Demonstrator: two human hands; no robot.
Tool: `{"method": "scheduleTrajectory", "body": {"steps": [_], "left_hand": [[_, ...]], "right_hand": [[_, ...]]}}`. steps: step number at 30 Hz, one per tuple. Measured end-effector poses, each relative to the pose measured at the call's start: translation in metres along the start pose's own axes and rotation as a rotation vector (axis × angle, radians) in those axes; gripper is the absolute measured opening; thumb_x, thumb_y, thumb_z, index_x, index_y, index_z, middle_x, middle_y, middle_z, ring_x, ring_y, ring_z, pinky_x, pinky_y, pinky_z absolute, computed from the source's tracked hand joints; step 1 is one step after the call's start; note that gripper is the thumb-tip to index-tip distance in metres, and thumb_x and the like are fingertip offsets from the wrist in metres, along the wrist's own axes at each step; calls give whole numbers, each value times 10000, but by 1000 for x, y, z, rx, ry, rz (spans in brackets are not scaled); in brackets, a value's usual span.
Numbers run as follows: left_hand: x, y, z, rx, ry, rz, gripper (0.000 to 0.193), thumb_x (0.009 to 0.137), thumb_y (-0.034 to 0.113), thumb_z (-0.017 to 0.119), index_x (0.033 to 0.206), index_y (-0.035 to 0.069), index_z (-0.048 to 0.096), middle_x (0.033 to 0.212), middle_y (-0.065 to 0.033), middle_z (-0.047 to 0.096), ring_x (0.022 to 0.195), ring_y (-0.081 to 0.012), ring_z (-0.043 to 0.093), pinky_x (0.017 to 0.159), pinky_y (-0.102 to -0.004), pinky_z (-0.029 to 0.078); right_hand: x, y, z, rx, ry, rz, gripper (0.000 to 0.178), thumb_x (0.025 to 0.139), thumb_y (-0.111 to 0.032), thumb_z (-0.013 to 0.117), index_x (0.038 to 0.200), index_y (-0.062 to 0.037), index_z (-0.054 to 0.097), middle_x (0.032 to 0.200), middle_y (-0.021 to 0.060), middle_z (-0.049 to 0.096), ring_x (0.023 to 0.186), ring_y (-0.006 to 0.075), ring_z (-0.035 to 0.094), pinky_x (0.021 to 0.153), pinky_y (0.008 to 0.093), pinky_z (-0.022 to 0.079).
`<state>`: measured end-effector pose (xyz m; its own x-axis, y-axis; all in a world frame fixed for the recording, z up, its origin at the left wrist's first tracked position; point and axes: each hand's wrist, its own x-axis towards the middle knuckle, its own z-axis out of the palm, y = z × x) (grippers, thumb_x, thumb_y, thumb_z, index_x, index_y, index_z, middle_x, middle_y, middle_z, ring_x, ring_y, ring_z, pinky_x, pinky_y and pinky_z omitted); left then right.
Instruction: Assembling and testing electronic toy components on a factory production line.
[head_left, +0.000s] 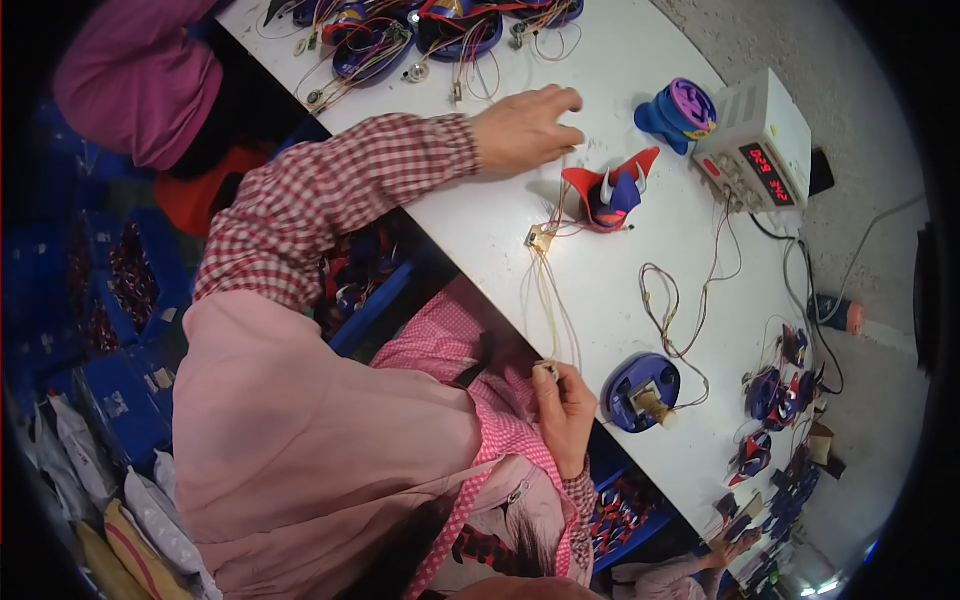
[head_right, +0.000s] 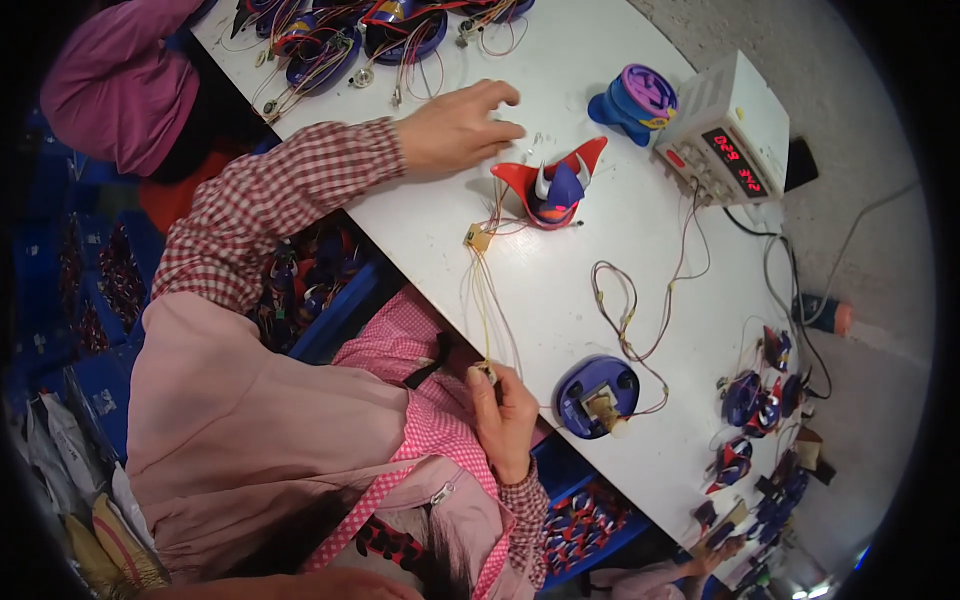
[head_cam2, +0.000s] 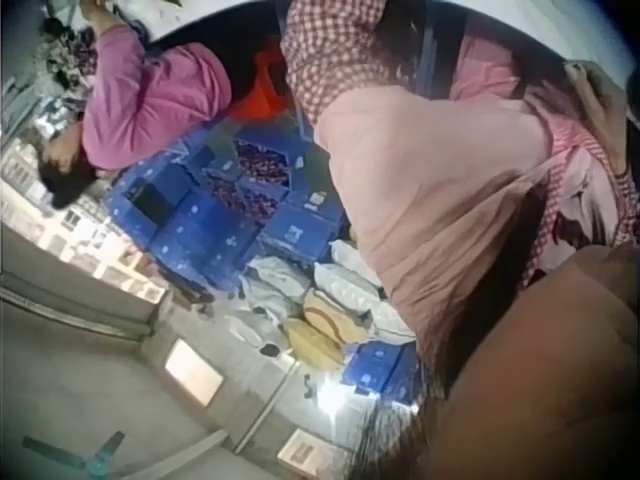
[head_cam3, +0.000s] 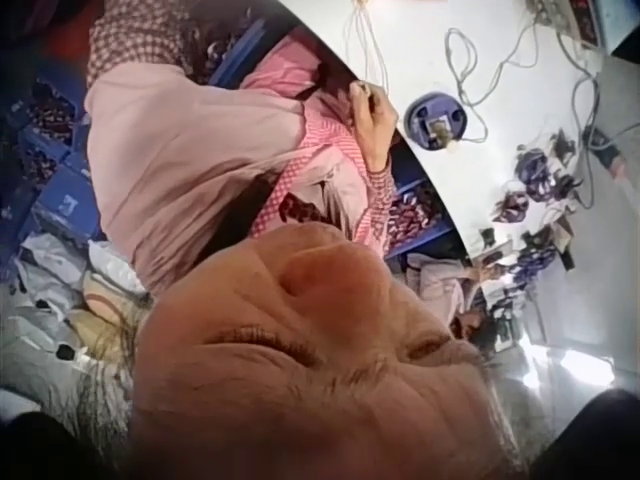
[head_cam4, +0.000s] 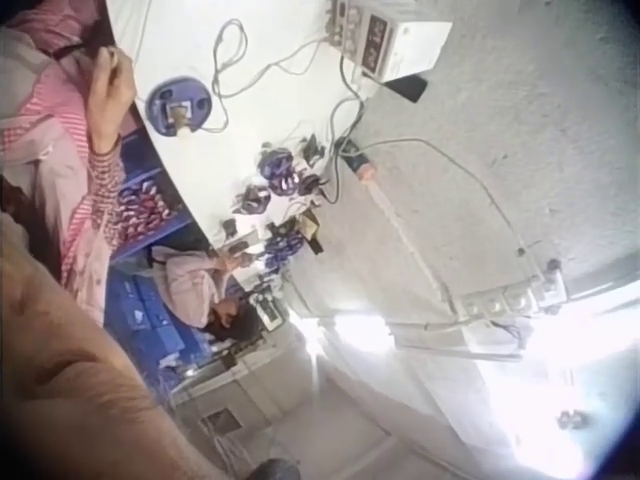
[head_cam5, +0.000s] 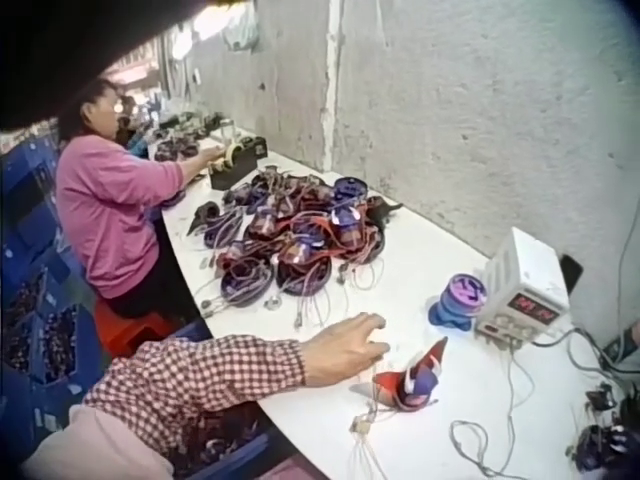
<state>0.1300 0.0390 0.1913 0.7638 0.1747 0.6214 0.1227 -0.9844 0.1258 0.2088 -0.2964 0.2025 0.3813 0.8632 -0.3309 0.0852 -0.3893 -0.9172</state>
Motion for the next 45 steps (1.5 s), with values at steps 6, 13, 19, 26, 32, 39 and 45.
{"method": "scheduleTrajectory", "body": {"steps": [6, 13, 19, 26, 32, 39, 45], "left_hand": [[-56, 37, -50, -260, -293, -282, 277, 846, 79, 524, 1116, 66, 584, 912, -95, 513, 717, -198, 523, 651, -286, 467], [-86, 97, -66, -1291, -259, -1063, 384, 872, 52, 489, 1253, 7, 497, 892, -76, 540, 706, -135, 505, 621, -247, 460], [-82, 132, -65, -1684, -147, -1275, 356, 923, 96, 467, 1230, -85, 467, 945, -107, 581, 721, -135, 592, 598, -229, 510], [-68, 160, -49, -1684, -160, -1276, 301, 941, 139, 477, 1153, -68, 531, 875, -100, 607, 653, -136, 612, 542, -206, 513], [-69, 166, -35, -1663, -161, -1237, 247, 934, 133, 501, 1063, -64, 577, 839, -75, 601, 615, -109, 592, 494, -186, 484], [-64, 186, -35, -1444, -21, -1179, 189, 913, 97, 528, 1071, -3, 558, 775, -20, 566, 577, -60, 565, 453, -161, 434], [-65, 193, -33, -1270, -45, -1076, 202, 900, 99, 556, 1084, 14, 540, 739, 4, 541, 563, -34, 539, 451, -153, 411]], "right_hand": [[15, -5, -16, 9, 39, -44, 189, 905, -169, 592, 970, 8, 603, 730, -11, 589, 539, 24, 445, 474, 166, 354], [27, -6, -18, 45, 115, -80, 200, 902, -199, 600, 961, -8, 602, 722, -6, 589, 529, 19, 455, 454, 161, 359], [20, -3, -19, 173, 84, -49, 209, 905, -199, 595, 959, 2, 595, 721, 2, 587, 552, 31, 468, 484, 166, 377], [18, -3, -17, 319, 13, -27, 219, 917, -207, 576, 978, 3, 597, 739, 12, 592, 568, 42, 492, 496, 165, 394], [23, -5, -14, 417, -127, -34, 225, 918, -192, 572, 1025, 5, 598, 792, 27, 604, 610, 51, 514, 528, 169, 413], [26, -13, -1, 483, -151, 57, 219, 910, -175, 585, 1041, 0, 594, 801, 22, 595, 608, 51, 514, 519, 166, 415], [28, -8, 6, 490, -124, 28, 210, 901, -152, 596, 1055, -10, 584, 796, 11, 593, 595, 41, 509, 505, 158, 410]]}}
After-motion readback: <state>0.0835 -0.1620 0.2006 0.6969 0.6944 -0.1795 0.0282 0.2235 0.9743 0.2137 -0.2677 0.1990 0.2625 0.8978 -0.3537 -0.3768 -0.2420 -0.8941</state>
